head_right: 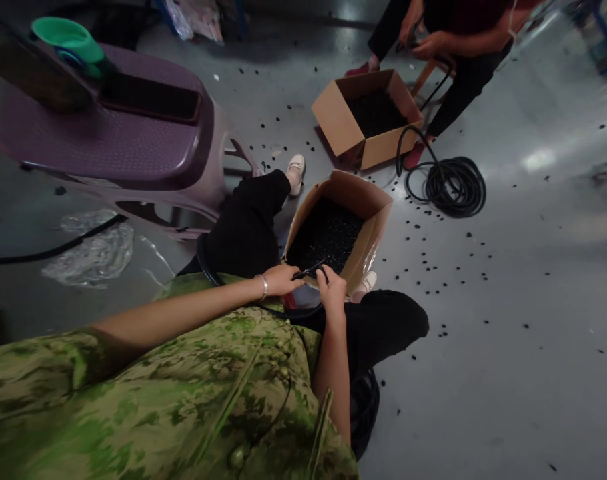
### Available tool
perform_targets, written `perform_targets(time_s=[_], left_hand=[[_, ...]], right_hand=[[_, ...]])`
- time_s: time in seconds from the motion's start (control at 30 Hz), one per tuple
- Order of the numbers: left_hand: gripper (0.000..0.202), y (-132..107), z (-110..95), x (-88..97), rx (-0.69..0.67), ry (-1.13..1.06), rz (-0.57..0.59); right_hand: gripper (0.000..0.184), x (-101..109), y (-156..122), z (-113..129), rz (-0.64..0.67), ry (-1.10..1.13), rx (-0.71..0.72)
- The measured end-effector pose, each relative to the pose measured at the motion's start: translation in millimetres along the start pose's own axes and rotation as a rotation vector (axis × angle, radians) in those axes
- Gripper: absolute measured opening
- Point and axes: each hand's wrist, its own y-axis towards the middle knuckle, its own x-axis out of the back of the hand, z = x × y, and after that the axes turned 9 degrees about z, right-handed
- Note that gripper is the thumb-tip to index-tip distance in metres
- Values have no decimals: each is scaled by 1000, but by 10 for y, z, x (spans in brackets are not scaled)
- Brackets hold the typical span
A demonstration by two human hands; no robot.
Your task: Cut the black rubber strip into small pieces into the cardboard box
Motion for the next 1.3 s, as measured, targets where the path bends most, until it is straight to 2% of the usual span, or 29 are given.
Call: perform_targets(time_s=[0.17,0.27,0.37,0.57,0.73,0.87,0.97,1.13,1.3], left_hand=[[37,-149,-89,200,21,-76,35],[37,-203,-109,225,67,-199,85],[36,-185,-70,141,76,-205,91],[37,-86,17,-56,-5,-62,-23],[36,-95,-36,-109,75,-2,-61],[33,-49,-39,-136,65,29,-100],[34,15,-4,-172,28,-8,-119],[39,99,43,-234,-40,-158,-60],[50,139,45,-296,-66,-185,-109]], right_hand=[[37,-60,-26,94,67,58,29],[36,-45,-22,127,122,55,76],[36,-7,-9,129,157,20,99],[35,28,10,103,140,-60,78],[37,14,5,57,82,-36,42],[37,-1,4,9,64,-21,28],[38,-15,10,-14,55,-25,25],[39,-26,30,1,56,-51,2],[40,-36,57,17,41,-43,-10]])
